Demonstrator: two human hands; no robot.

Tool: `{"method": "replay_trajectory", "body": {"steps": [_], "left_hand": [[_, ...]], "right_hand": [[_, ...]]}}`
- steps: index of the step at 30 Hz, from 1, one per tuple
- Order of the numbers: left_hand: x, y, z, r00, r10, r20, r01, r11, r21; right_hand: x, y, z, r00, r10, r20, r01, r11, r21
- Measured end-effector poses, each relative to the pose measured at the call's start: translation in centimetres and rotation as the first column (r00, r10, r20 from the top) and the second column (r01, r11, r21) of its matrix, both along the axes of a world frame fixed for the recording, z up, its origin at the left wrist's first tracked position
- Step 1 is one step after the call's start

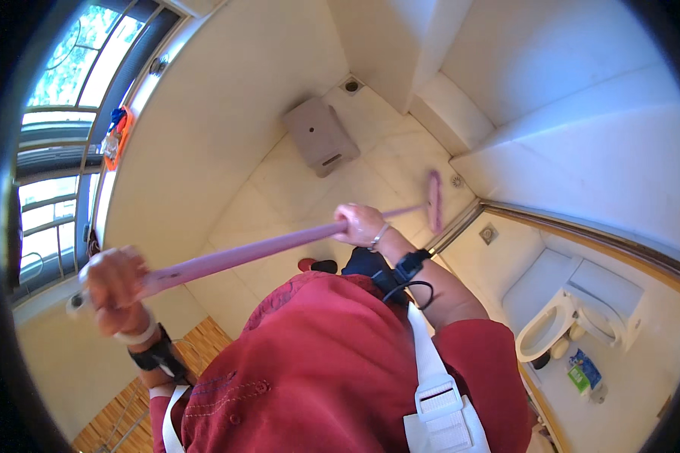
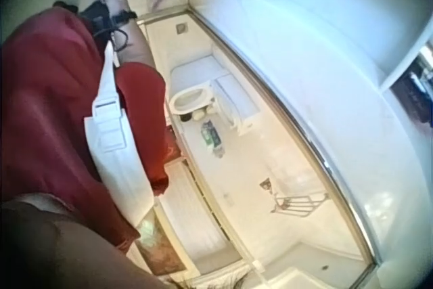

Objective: Cleaning a bathroom by wiping shower doors, wringing a cloth, pouring water into a toilet, and mopping the floor.

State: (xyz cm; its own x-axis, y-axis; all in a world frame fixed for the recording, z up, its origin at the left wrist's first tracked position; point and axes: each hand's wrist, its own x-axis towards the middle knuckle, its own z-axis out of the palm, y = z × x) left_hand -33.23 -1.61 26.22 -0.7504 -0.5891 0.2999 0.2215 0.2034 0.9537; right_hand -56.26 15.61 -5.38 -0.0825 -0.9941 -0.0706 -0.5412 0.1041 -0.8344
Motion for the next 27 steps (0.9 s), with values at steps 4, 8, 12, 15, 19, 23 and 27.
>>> {"method": "replay_trajectory", "body": {"steps": [4,8,12,15,19,23,27], "left_hand": [[-7.4,-0.2,-1.3,0.964,-0.263,-0.037,0.266,0.953,0.147],[-12.6,0.4,2.0,0.913,-0.408,0.01,0.408,0.912,-0.04],[-15.3,3.0,5.1,0.794,-0.582,0.179,0.596,0.684,-0.421],[-15.4,1.0,7.5,0.701,-0.687,0.19,0.671,0.546,-0.502],[-10.9,-2.8,6.0,0.885,-0.448,-0.125,0.406,0.876,-0.26],[-10.4,-5.1,0.4,0.973,-0.232,0.0,0.232,0.973,-0.024],[-13.0,-8.1,-0.5,0.963,-0.261,0.071,0.269,0.953,-0.139]], "right_hand": [[-1.4,1.3,-3.2,0.993,-0.087,0.082,0.07,0.98,0.187],[-2.9,-4.7,-4.9,0.939,-0.312,0.146,0.318,0.948,-0.023],[-5.3,-10.0,-2.0,0.903,-0.404,0.15,0.43,0.868,-0.249],[-6.3,-9.8,0.8,0.935,-0.352,0.049,0.352,0.896,-0.269],[-4.4,-7.3,2.8,0.948,-0.319,-0.015,0.314,0.939,-0.141],[-6.3,-5.0,-1.3,0.938,-0.323,-0.125,0.333,0.94,0.069],[-8.6,-10.1,-5.3,0.938,-0.345,-0.005,0.345,0.937,0.046]]}}
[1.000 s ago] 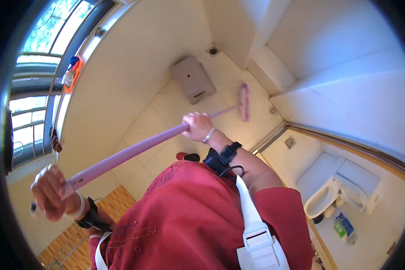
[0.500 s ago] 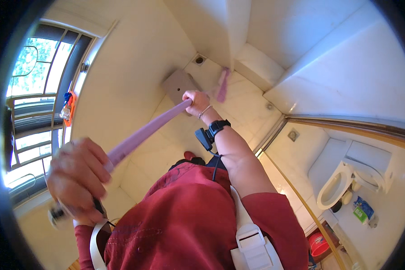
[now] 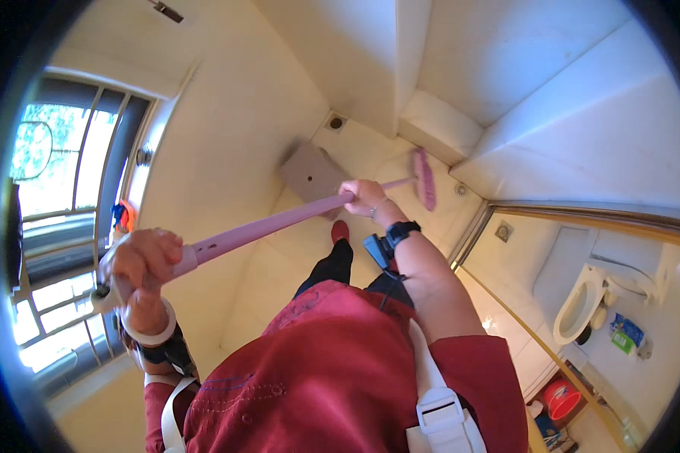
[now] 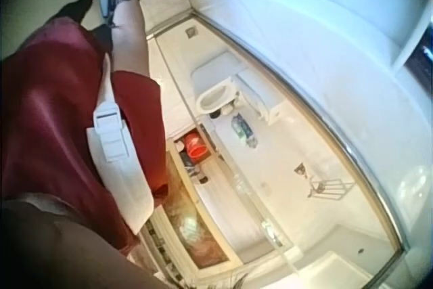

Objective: Cleaning a bathroom by wiping shower doors, wringing a cloth, pouring water into a toilet, and mopping the floor.

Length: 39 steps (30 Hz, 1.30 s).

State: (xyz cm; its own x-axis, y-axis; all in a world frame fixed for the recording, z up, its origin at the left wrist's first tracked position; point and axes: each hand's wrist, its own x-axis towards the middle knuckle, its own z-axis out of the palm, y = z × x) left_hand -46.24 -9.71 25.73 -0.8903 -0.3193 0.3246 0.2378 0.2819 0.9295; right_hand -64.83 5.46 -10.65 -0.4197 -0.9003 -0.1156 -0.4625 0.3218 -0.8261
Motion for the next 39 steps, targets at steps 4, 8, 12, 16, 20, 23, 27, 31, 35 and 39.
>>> {"method": "replay_trajectory", "body": {"steps": [4,8,12,16,20,23,27,31,35,39], "left_hand": [[-2.9,-6.5,3.0,0.791,-0.609,-0.061,0.559,0.759,-0.333],[-3.9,-12.7,4.4,0.598,-0.793,-0.114,0.74,0.601,-0.302],[-6.4,-15.7,-1.5,0.625,-0.768,-0.142,0.772,0.635,-0.037],[-8.8,-15.7,0.7,0.455,-0.887,-0.075,0.887,0.459,-0.047],[-10.7,-12.3,3.8,0.329,-0.941,-0.077,0.873,0.334,-0.356],[-12.1,-9.0,6.1,0.197,-0.98,-0.009,0.791,0.164,-0.589],[-9.0,-12.7,7.0,0.243,-0.92,-0.306,0.847,0.356,-0.395],[-10.2,-8.5,6.7,0.202,-0.907,-0.369,0.919,0.306,-0.25],[-11.3,2.6,4.9,0.038,-0.907,-0.419,0.962,0.146,-0.231],[-7.1,13.8,0.7,0.651,-0.74,-0.169,0.75,0.662,-0.007]], "right_hand": [[-0.1,-7.3,2.4,1.0,0.01,-0.007,-0.01,0.999,-0.051],[1.7,-6.1,6.2,0.997,-0.033,-0.066,0.027,0.996,-0.083],[3.8,-2.1,4.4,0.981,-0.192,0.009,0.188,0.968,0.166],[6.1,-5.2,2.3,0.958,-0.287,0.003,0.284,0.949,0.133],[3.1,-9.0,3.3,0.885,-0.464,0.032,0.465,0.878,-0.113],[2.4,-9.3,3.7,0.917,-0.399,0.004,0.395,0.907,-0.143],[6.6,-6.7,8.9,0.889,-0.457,-0.037,0.454,0.888,-0.074],[11.5,0.3,8.6,0.771,-0.629,0.101,0.636,0.75,-0.182],[16.0,8.2,9.0,0.679,-0.688,0.255,0.734,0.63,-0.254],[19.9,17.5,4.4,0.403,-0.912,0.079,0.914,0.398,-0.077]]}}
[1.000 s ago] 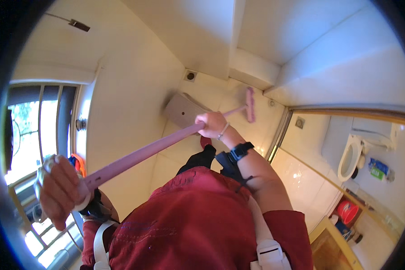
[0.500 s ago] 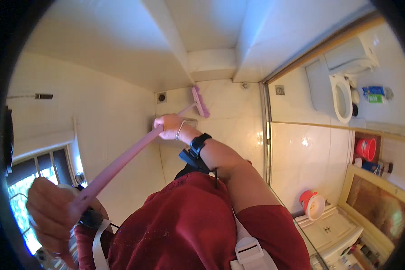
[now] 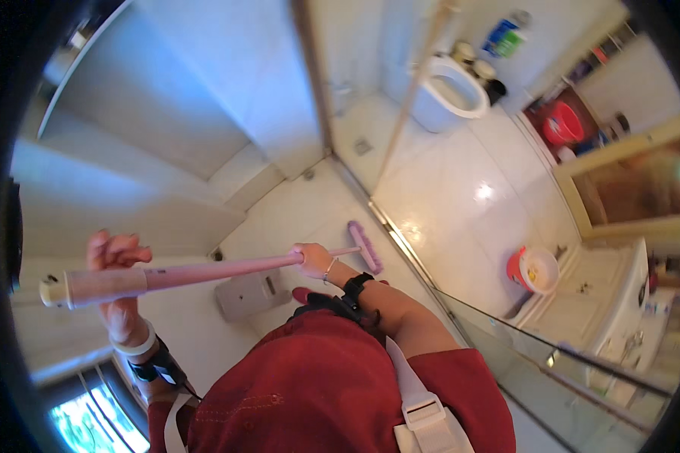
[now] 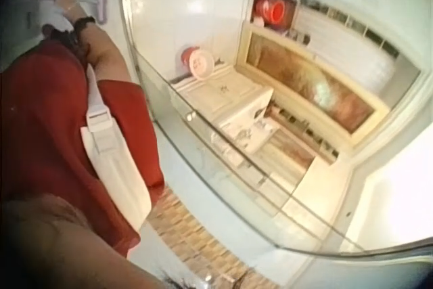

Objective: Cleaning a bathroom by wiping shower doors, wringing a cloth, pouring water into a toilet, and mopping the floor.

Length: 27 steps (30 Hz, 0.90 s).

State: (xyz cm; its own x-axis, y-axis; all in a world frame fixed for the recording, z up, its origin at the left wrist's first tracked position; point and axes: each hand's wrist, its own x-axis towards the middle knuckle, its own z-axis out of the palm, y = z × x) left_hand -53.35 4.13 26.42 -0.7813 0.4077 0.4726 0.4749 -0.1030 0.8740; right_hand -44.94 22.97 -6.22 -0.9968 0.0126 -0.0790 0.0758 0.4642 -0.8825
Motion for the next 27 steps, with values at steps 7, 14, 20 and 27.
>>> {"method": "replay_trajectory", "body": {"steps": [7,14,20,27], "left_hand": [[-2.5,3.3,-12.9,0.836,0.022,0.548,0.273,0.85,-0.451],[0.6,9.2,-16.2,0.677,-0.241,0.696,0.616,0.704,-0.355],[-0.1,23.8,-5.7,0.765,-0.515,0.387,0.497,0.854,0.152],[-1.9,29.5,-8.1,0.238,-0.957,0.167,0.94,0.27,0.209]], "right_hand": [[7.9,18.2,3.3,0.955,-0.274,-0.117,0.232,0.93,-0.286],[11.0,24.8,11.6,0.845,-0.535,0.023,0.518,0.805,-0.291],[7.7,22.3,8.4,0.932,-0.328,-0.156,0.344,0.935,0.087],[14.8,26.9,-0.8,0.782,-0.623,0.028,0.598,0.763,0.246]]}}
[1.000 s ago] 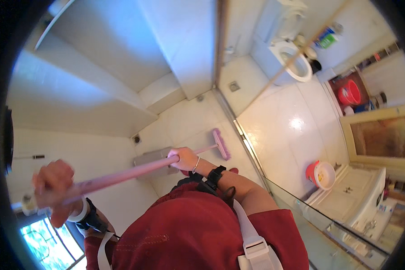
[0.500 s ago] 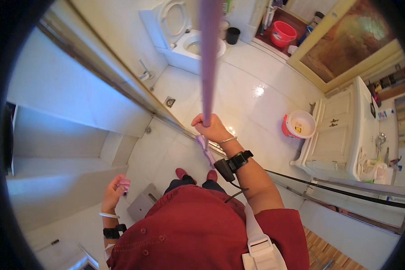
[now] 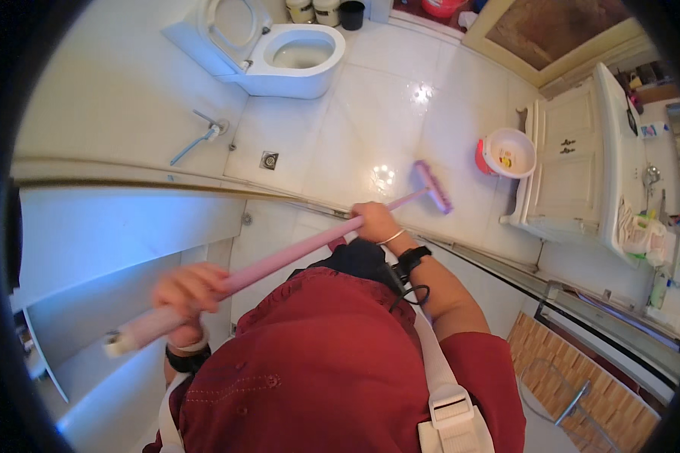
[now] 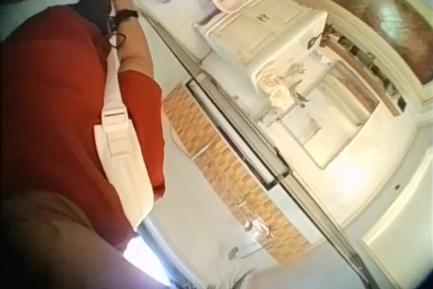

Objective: Cleaning a bathroom by wiping shower doors, wringing a cloth, pouring water into a toilet, and mopping the floor.

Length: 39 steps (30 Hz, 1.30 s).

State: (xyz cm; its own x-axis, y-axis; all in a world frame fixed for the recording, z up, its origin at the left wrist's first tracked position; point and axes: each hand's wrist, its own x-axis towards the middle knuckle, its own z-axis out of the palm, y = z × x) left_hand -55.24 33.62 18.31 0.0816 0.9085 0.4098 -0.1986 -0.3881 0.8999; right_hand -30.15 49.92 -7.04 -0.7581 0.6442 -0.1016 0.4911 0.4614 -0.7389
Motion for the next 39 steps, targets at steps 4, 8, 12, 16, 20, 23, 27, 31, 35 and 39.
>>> {"method": "replay_trajectory", "body": {"steps": [4,8,12,16,20,23,27,31,35,39], "left_hand": [[0.3,4.0,-0.9,0.907,-0.299,-0.297,0.249,0.949,-0.194],[-3.3,6.4,3.9,0.874,-0.213,-0.437,0.202,0.977,-0.073],[-3.5,10.2,10.8,0.648,-0.417,-0.638,0.541,0.841,-0.001],[-0.6,9.9,13.0,0.717,-0.301,-0.629,0.526,0.825,0.205],[-5.2,8.1,13.0,0.795,-0.224,-0.564,0.456,0.833,0.312],[-5.9,7.9,10.1,0.873,-0.347,-0.342,0.439,0.864,0.246],[-1.1,11.8,1.5,0.98,-0.166,-0.11,0.156,0.983,-0.094],[-2.8,15.5,4.2,0.965,-0.234,-0.121,0.258,0.933,0.252],[1.6,20.3,11.1,0.916,-0.248,-0.315,0.366,0.838,0.404],[5.5,25.9,13.5,0.992,-0.01,-0.129,0.079,0.84,0.536]], "right_hand": [[4.4,-0.3,-6.8,0.988,-0.012,0.152,0.01,1.0,0.01],[-4.1,-1.5,-7.0,0.999,0.001,-0.035,0.0,1.0,0.023],[-14.8,-0.3,-2.7,0.975,-0.033,-0.222,0.034,0.999,0.003],[-18.0,1.9,3.6,0.96,0.049,-0.275,-0.04,0.998,0.041],[-13.9,4.2,5.6,0.991,0.038,-0.13,-0.013,0.982,0.189],[-6.8,7.0,1.7,0.996,0.013,-0.091,0.006,0.978,0.211],[1.1,9.6,-5.3,0.961,-0.221,0.167,0.185,0.961,0.205],[-3.8,11.8,-6.0,0.983,-0.175,-0.058,0.183,0.963,0.197],[-13.2,15.3,-2.3,0.931,-0.018,-0.366,0.063,0.992,0.11],[-14.0,21.2,3.6,0.948,0.17,-0.27,-0.141,0.982,0.125]]}}
